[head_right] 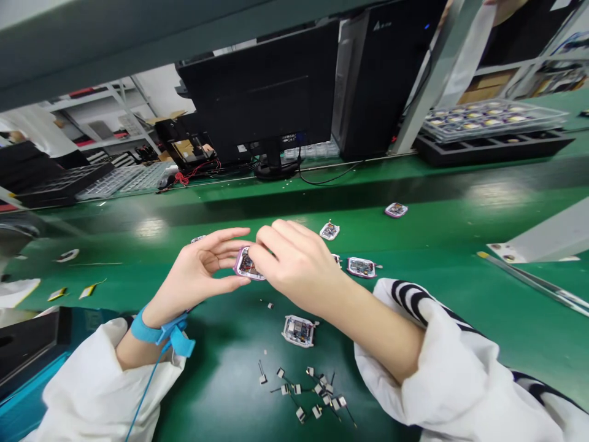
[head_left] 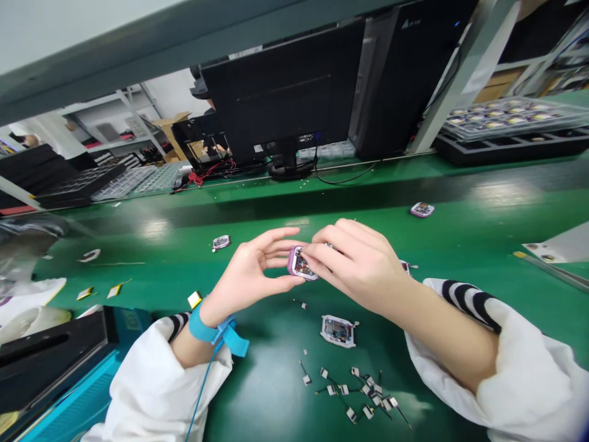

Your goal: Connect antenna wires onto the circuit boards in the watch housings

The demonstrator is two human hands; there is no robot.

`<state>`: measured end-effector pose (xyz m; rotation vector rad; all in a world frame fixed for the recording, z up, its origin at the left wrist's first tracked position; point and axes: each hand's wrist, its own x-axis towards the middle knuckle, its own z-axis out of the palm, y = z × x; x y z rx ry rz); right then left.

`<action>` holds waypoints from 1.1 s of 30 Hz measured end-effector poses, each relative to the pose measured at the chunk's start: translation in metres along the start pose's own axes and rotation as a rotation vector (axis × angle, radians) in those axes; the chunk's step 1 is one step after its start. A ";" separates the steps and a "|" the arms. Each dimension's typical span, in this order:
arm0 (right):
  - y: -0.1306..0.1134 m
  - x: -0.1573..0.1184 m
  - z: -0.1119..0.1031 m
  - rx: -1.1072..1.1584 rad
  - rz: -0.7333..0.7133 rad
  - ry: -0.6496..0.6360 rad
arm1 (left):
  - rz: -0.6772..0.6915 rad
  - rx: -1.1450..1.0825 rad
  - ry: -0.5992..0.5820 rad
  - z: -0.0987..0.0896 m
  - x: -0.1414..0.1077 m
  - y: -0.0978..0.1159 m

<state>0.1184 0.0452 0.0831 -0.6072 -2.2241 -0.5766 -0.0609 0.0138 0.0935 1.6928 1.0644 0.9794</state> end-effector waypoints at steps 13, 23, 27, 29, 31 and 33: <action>-0.007 -0.003 0.004 0.250 0.150 -0.009 | 0.067 0.141 0.080 0.005 -0.002 -0.005; -0.005 0.002 0.008 0.344 0.262 0.090 | 0.087 -0.050 0.221 0.016 -0.005 -0.003; -0.004 0.003 0.014 0.637 0.394 0.137 | 0.054 -0.179 0.220 0.016 -0.004 0.001; -0.006 0.002 0.018 0.714 0.453 0.166 | 0.043 -0.226 0.215 0.016 -0.003 0.001; -0.008 0.001 0.021 0.753 0.473 0.203 | 0.032 -0.257 0.207 0.016 -0.003 0.001; -0.009 0.001 0.023 0.772 0.474 0.221 | 0.032 -0.279 0.193 0.015 -0.002 0.001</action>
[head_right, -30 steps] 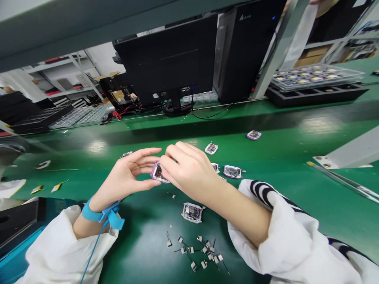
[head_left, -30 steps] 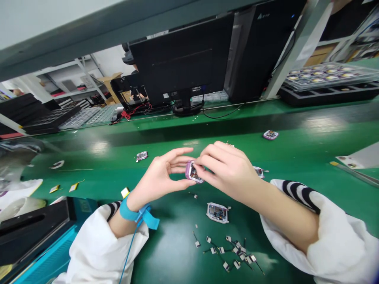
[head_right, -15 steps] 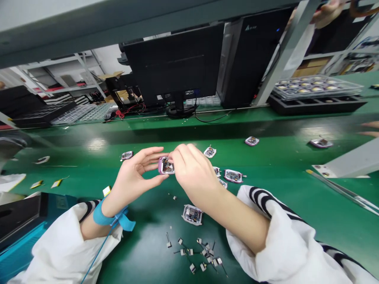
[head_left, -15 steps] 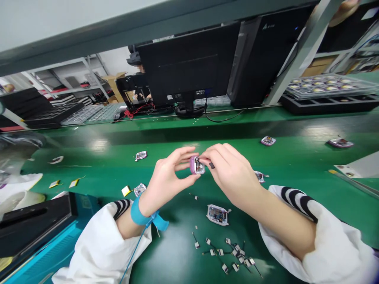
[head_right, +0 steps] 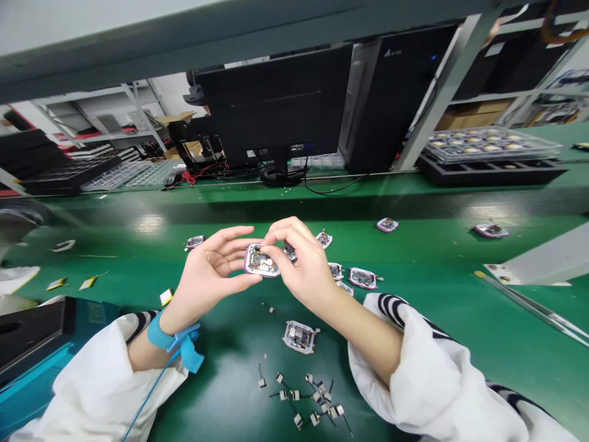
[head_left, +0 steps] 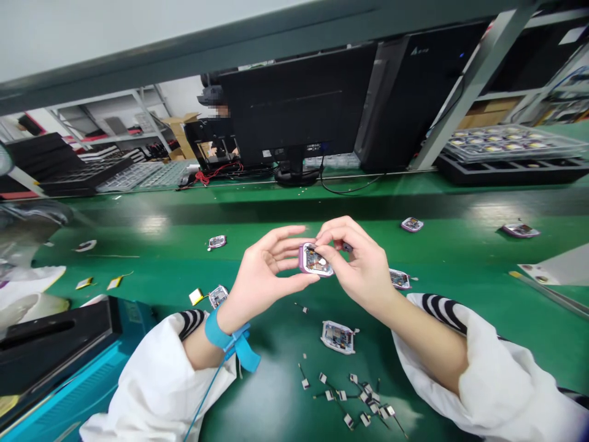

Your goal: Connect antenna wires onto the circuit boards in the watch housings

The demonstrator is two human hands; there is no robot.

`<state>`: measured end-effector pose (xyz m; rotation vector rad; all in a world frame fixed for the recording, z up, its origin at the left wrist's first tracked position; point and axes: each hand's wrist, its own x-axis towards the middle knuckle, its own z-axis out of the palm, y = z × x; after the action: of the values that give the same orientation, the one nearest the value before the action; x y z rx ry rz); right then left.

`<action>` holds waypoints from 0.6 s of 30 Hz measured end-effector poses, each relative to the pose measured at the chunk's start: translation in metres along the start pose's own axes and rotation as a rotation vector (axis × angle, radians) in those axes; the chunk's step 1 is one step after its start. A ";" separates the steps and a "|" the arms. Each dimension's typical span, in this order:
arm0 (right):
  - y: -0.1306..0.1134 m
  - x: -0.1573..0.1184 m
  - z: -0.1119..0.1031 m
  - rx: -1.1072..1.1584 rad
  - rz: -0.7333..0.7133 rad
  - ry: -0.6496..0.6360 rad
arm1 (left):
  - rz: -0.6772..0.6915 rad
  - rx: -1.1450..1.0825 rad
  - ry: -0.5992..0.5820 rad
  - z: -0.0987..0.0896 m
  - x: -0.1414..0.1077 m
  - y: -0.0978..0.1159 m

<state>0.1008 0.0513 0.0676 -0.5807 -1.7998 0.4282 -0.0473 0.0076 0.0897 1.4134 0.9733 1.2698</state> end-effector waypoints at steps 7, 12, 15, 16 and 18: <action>-0.002 0.007 -0.015 -0.203 -0.074 -0.127 | -0.033 -0.019 -0.003 0.000 0.001 -0.005; -0.007 0.012 -0.025 -0.474 -0.288 -0.229 | -0.041 -0.007 -0.012 0.001 0.003 -0.012; -0.008 0.011 -0.025 -0.503 -0.318 -0.210 | -0.058 -0.027 -0.043 0.000 0.003 -0.013; -0.008 0.011 -0.025 -0.509 -0.325 -0.209 | -0.068 -0.030 -0.055 -0.001 0.003 -0.013; -0.008 0.012 -0.025 -0.543 -0.350 -0.231 | -0.083 -0.027 -0.068 -0.002 0.004 -0.013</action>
<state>0.1204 0.0515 0.0885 -0.5823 -2.2037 -0.2548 -0.0479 0.0143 0.0781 1.3724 0.9553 1.1625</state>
